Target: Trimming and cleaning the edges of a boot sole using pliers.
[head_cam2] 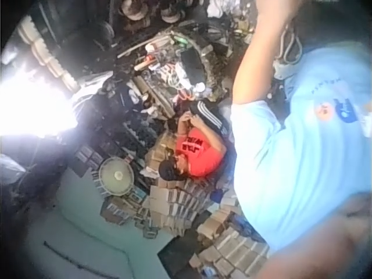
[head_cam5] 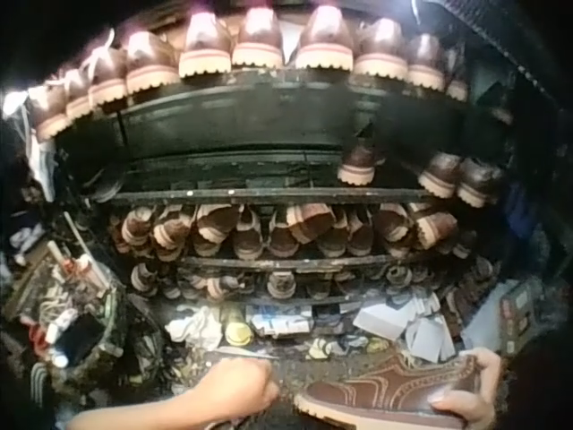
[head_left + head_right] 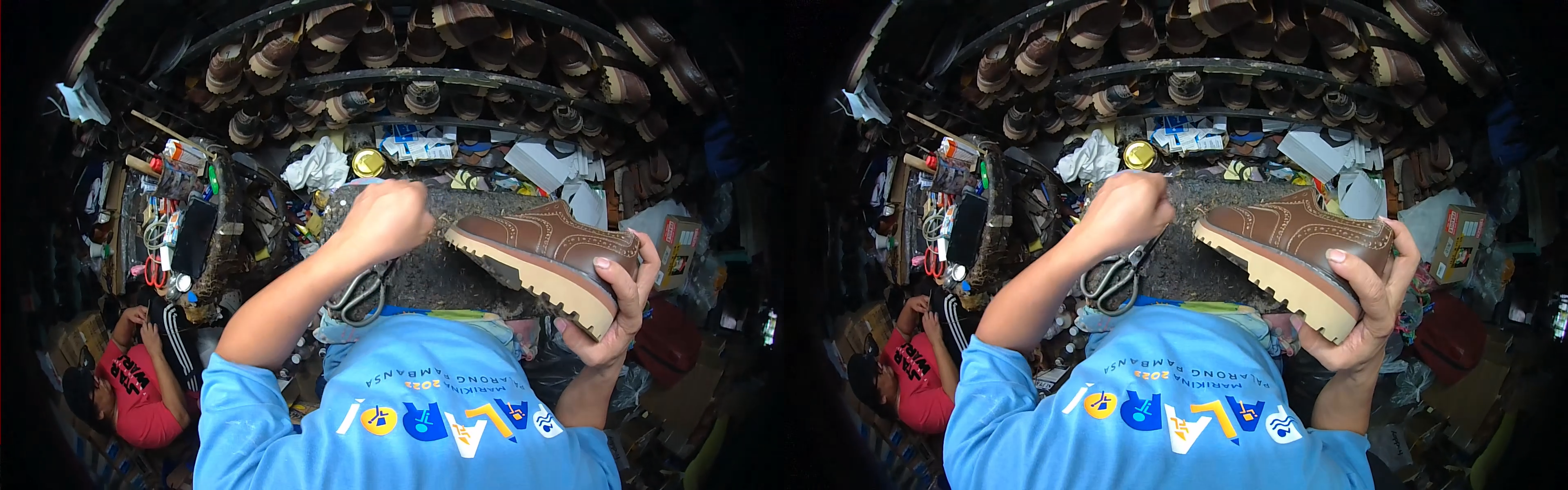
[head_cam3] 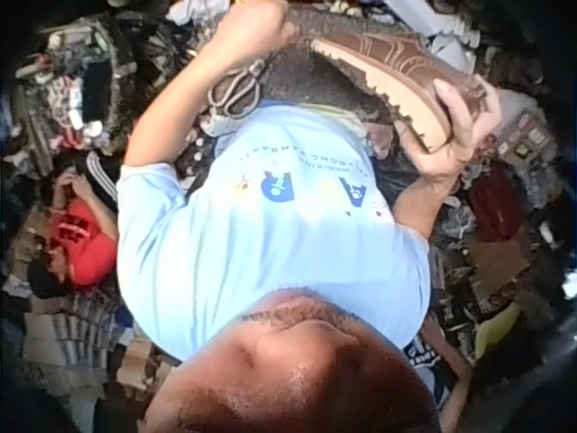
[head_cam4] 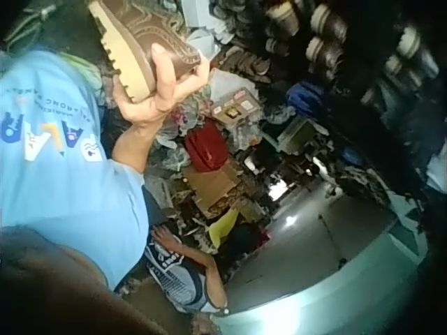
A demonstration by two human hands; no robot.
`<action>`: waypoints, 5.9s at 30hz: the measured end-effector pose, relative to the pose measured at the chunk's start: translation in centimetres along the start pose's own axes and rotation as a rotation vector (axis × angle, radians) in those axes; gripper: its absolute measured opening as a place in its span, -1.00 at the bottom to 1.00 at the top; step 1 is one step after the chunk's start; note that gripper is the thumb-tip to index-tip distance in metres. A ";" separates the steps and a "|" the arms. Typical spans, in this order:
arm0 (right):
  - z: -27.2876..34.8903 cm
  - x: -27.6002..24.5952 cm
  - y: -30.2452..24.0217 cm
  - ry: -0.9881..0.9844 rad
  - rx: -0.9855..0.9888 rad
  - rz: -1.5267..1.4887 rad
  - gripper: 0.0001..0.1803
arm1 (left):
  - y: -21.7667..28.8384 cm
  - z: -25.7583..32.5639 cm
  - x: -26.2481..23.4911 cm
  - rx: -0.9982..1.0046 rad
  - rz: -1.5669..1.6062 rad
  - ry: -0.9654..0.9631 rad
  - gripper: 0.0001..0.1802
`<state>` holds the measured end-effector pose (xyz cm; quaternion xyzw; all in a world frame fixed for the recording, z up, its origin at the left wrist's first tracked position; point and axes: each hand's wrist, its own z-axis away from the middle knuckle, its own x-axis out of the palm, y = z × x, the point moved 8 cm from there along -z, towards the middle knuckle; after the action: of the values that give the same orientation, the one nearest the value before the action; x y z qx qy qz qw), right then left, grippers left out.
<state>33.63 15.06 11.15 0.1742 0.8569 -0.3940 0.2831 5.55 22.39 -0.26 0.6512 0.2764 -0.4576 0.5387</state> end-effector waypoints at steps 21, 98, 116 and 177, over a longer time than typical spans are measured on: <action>1.1 -1.0 3.1 0.023 0.127 -0.043 -0.11 | 2.6 5.7 0.4 0.176 0.226 0.433 -0.82; 4.7 -2.3 5.4 0.037 0.188 -0.080 -0.10 | -2.5 13.0 -1.3 0.018 -0.029 -0.169 -0.36; 3.0 -1.2 2.2 -0.035 0.084 -0.041 -0.13 | 6.9 3.1 0.0 0.336 0.151 0.037 -0.90; 6.7 -1.1 8.1 0.111 0.385 -0.273 -0.04 | -1.9 17.1 1.6 -0.108 -0.153 -0.171 -0.29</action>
<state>41.04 14.88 3.58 0.1288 0.7960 -0.5744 0.1410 -0.48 6.32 -2.58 0.5568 0.3024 -0.5355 0.5583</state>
